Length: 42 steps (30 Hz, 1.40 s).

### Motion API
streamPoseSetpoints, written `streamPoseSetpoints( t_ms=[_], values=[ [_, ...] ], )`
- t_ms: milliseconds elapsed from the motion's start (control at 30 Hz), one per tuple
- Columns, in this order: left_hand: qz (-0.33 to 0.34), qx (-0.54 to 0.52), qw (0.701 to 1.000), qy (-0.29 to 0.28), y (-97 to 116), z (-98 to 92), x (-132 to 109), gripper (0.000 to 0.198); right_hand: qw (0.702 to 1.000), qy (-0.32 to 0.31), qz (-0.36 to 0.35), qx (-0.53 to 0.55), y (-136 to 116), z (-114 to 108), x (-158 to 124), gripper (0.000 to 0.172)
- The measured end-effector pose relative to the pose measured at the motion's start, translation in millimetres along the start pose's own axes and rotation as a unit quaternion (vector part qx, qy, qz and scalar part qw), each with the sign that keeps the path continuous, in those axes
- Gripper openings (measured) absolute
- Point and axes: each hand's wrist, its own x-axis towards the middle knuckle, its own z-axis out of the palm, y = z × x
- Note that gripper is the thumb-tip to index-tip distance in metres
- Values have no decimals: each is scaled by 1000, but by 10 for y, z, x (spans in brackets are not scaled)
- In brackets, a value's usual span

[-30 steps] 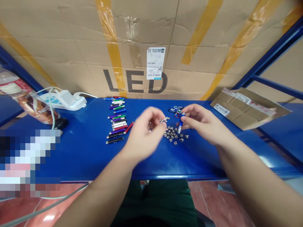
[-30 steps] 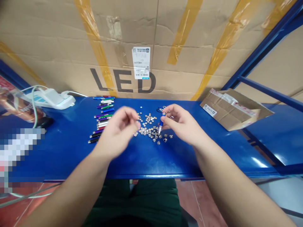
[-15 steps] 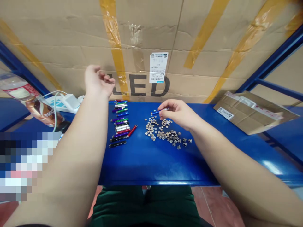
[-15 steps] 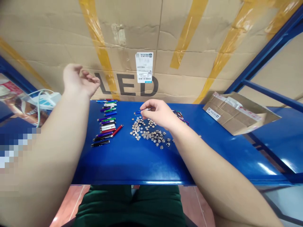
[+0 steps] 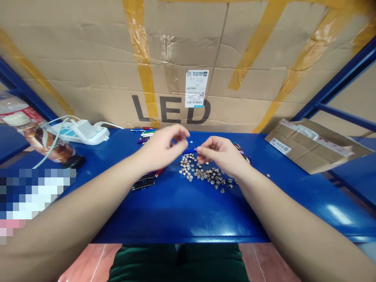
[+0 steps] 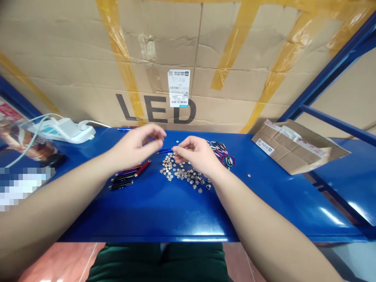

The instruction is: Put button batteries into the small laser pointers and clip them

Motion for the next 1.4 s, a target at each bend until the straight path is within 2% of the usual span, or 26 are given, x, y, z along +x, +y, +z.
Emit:
streamPoseSetpoints(
  t_ms=[67, 133, 233, 333, 433, 533, 800, 967, 1067, 1200, 1333, 1400],
  values=[
    [-11, 75, 994, -74, 24, 38, -219, 26, 1000, -19, 12, 5, -10, 36, -44, 53],
    [-19, 78, 991, -105, 18, 56, -334, 33, 999, -36, 24, 15, -19, 72, -87, 52],
    [5, 55, 995, -83, -19, 69, -372, 20, 995, -69, 57, 36, -28, 89, -134, 50],
    [66, 79, 993, -60, -68, 53, -359, 11, 986, -116, 98, 67, -29, 46, -147, 46],
    [119, 131, 982, -68, -131, 30, -350, 12, 979, -140, 122, 87, -10, -12, -131, 43],
    [143, 163, 972, -92, -204, 40, -349, 18, 979, -137, 130, 72, 26, -37, -111, 40],
    [147, 214, 955, -145, -248, 83, -351, 30, 983, -137, 116, 42, 51, -12, -126, 34],
    [120, 200, 959, -164, -271, 95, -343, 30, 986, -145, 82, 4, 90, -8, -119, 30],
    [117, 186, 961, -167, -284, 101, -343, 30, 985, -163, 63, 0, 102, -22, -115, 28],
    [109, 162, 961, -197, -272, 76, -336, 32, 980, -194, 27, -30, 82, -40, -136, 22],
    [82, 144, 960, -224, -254, 43, -316, 37, 969, -189, -68, -142, 50, -41, -173, 12],
    [57, 138, 963, -224, -244, 36, -309, 38, 950, -168, -141, -221, 40, -45, -181, 4]
  ],
)
